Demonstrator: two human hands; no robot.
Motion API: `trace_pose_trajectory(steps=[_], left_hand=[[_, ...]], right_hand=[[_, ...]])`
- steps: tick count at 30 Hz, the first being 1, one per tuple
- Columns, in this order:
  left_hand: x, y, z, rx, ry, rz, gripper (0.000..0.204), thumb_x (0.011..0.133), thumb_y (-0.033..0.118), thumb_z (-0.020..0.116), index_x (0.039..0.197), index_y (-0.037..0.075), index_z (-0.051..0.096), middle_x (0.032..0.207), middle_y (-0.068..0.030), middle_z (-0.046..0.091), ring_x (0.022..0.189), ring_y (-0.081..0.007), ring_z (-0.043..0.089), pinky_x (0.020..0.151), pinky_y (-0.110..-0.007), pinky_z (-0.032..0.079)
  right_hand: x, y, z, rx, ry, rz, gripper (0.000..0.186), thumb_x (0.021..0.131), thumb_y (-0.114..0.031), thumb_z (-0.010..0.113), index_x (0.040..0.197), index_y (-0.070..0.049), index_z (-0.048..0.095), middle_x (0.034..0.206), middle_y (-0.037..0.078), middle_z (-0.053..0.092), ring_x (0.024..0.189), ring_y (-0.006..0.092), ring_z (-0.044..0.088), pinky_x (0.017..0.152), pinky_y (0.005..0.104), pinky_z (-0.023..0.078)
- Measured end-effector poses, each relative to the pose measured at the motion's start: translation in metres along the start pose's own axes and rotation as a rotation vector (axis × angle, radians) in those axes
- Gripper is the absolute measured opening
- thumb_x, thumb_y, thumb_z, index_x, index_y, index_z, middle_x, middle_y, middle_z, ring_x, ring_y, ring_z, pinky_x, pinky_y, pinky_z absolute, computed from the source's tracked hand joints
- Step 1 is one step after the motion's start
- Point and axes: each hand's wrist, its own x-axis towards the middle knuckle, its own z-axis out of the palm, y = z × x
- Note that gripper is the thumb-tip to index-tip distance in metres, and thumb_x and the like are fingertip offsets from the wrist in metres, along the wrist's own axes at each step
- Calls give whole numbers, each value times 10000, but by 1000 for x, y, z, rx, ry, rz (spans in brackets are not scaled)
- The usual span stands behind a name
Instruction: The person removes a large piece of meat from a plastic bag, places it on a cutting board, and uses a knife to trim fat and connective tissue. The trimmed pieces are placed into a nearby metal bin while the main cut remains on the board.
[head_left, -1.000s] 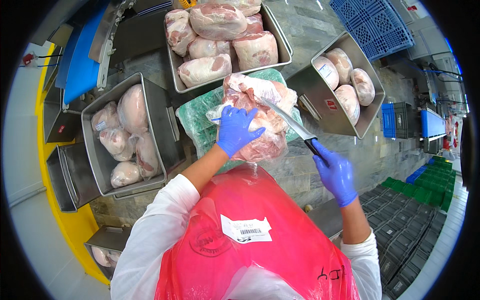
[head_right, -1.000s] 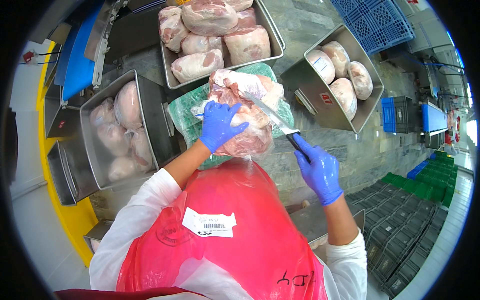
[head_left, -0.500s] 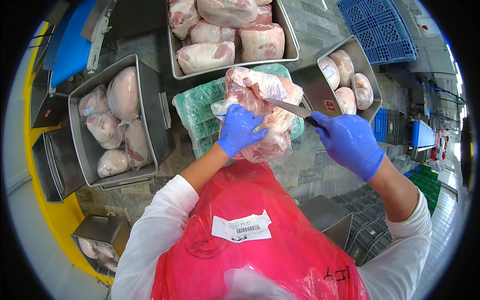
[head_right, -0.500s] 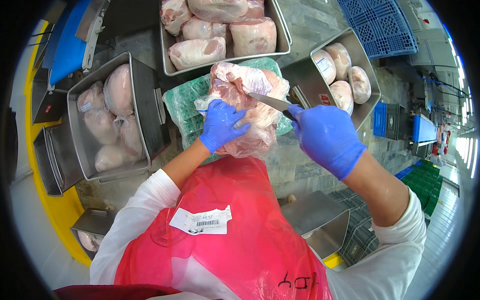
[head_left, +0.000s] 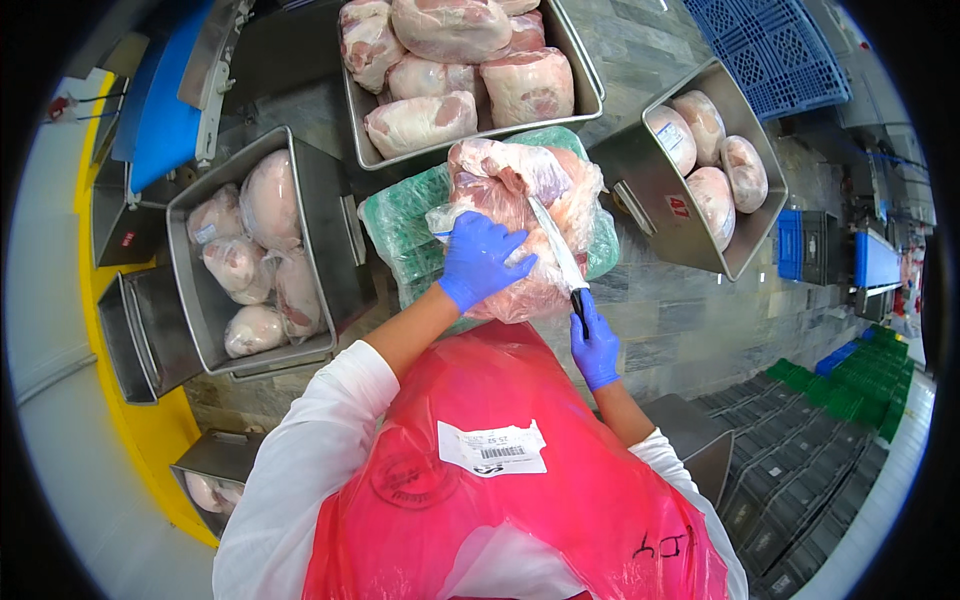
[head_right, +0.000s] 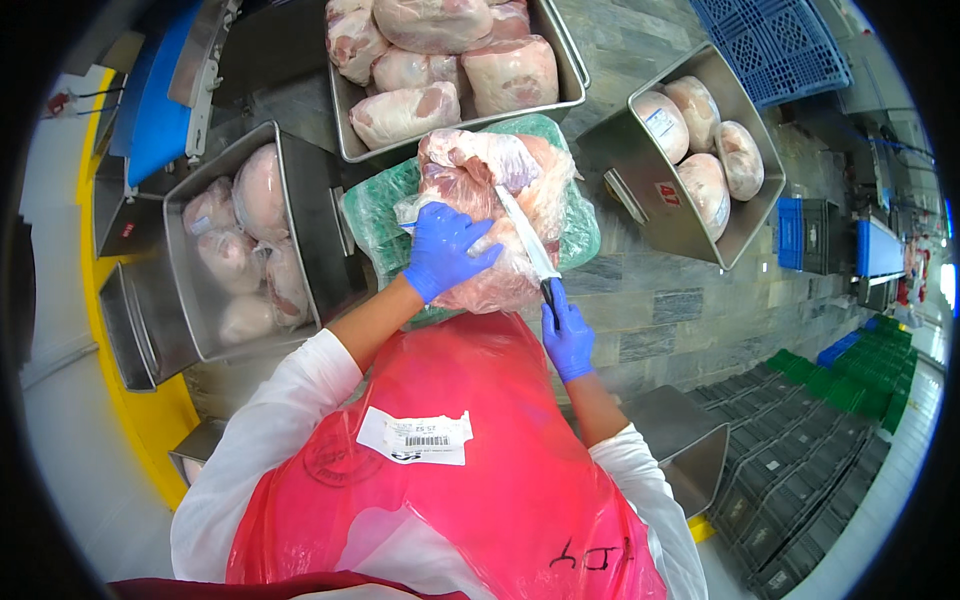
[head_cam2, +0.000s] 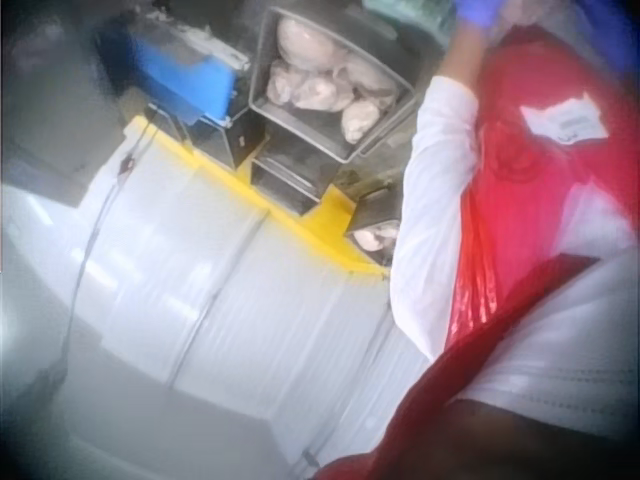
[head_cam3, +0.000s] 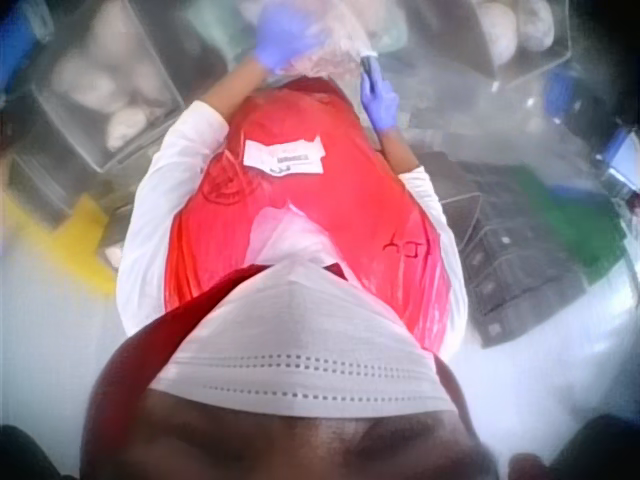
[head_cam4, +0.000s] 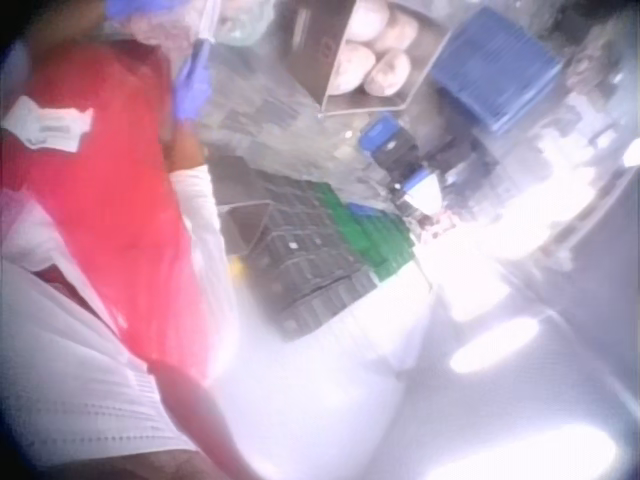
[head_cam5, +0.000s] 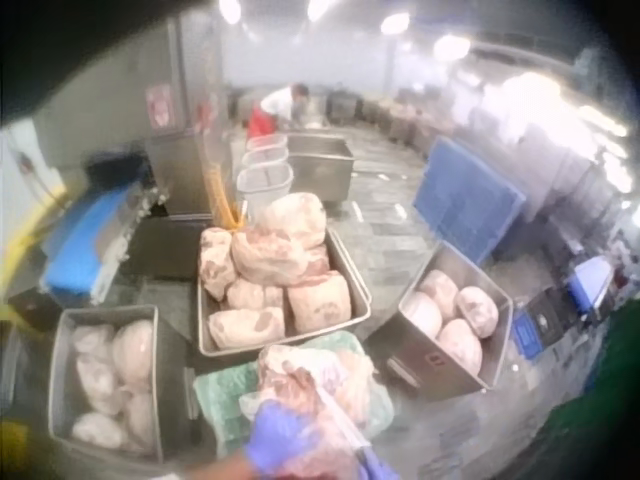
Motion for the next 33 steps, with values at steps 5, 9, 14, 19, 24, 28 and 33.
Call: trace_pose_trajectory(steps=[5,9,14,19,24,28,33], left_hand=[[6,1,-6,51,-96,20,386,882,509,707,1046,165,771,810,-43,631,820,-265,600,880,-495,408],[8,7,-8,76,-170,67,374,904,491,691,1061,161,776,832,-50,662,844,-264,607,894,-493,405],[8,26,1,50,-197,28,339,920,448,670,1052,151,767,804,-63,684,846,-267,621,893,-486,407],[3,29,3,77,-104,3,308,918,422,655,1012,145,752,767,-69,678,794,-274,625,863,-482,416],[3,17,-3,-27,-166,-47,283,908,410,657,981,147,732,750,-64,662,741,-272,613,834,-481,423],[5,14,2,-83,-150,-17,265,882,408,700,992,170,741,716,-35,618,700,-260,591,824,-457,417],[11,9,4,-125,-103,-16,258,875,399,707,981,167,747,717,-36,609,703,-254,588,818,-453,421]], right_hand=[[12,-17,-73,322,-85,56,554,969,-233,748,1504,-244,604,976,215,747,820,380,739,751,466,578],[25,-19,-182,115,-118,-6,517,954,-247,759,1459,-245,648,935,212,743,822,375,741,747,471,573],[73,-58,-238,-211,-188,-117,424,919,-266,765,1340,-230,731,875,197,729,761,394,707,665,492,544],[142,-102,-270,-407,-303,-393,331,937,-272,716,1254,-188,763,802,183,721,737,395,706,680,490,566],[217,-153,-276,-476,-487,-511,302,920,-240,719,1202,-152,782,837,160,748,782,383,721,709,477,577],[240,-160,-264,-488,-580,-493,326,924,-242,726,1231,-142,770,854,161,751,795,379,724,709,478,576],[169,-87,-224,-356,-419,-338,471,947,-265,740,1409,-203,674,774,216,695,685,406,696,630,509,549]])
